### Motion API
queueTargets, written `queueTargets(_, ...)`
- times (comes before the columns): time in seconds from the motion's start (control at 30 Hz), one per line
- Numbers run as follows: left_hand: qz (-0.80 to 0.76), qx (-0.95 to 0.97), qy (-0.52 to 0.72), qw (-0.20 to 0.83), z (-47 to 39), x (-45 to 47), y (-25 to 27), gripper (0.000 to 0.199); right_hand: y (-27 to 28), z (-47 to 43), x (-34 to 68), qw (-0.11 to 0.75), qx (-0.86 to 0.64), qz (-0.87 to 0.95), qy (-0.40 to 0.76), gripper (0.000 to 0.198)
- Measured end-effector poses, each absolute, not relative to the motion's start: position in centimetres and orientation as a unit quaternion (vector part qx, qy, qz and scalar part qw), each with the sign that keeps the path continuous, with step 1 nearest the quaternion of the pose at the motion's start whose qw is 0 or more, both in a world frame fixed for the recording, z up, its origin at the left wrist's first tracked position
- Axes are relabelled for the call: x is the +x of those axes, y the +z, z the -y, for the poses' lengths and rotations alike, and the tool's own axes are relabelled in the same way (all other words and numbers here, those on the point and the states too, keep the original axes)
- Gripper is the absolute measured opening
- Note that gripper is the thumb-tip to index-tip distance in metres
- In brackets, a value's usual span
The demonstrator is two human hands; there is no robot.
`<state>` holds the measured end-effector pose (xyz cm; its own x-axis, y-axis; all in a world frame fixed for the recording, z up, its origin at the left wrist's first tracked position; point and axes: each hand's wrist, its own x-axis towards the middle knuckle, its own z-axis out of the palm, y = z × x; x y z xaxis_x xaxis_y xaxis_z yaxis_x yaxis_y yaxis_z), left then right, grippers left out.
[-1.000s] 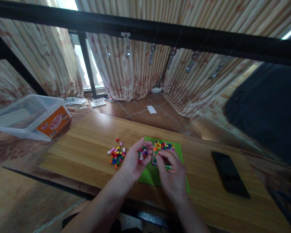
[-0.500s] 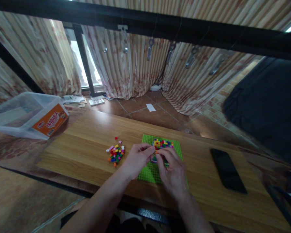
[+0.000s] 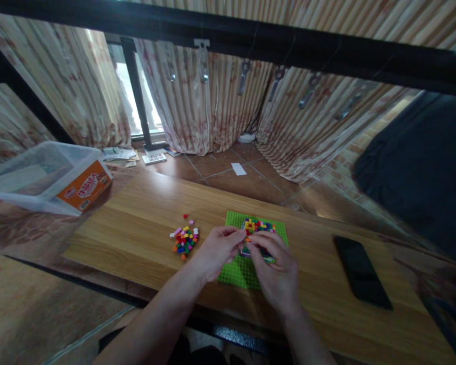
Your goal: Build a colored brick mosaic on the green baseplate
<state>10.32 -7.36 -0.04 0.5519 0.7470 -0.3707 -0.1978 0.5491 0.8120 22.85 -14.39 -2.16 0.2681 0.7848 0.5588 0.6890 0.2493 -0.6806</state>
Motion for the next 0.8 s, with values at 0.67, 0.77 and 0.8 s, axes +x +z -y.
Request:
queueTargets(0.67, -0.465, 0.59, 0.32, 0.577, 6.3, 10.2, -1.6, 0.031, -2.7, 14.3, 24.3, 0.459, -0.631, 0.625, 0.028, 0.018)
queueTargets(0.77, -0.472, 0.632, 0.299, 0.538, 6.2, 10.2, -1.9, 0.029, -3.1, 14.1, 23.6, 0.436, -0.622, 0.65, 0.024, 0.017)
queueTargets(0.8, -0.474, 0.643, 0.29, 0.527, 6.1, 10.2, -2.1, 0.029, -3.3, 13.9, 23.5, 0.435, -0.621, 0.653, 0.013, 0.017)
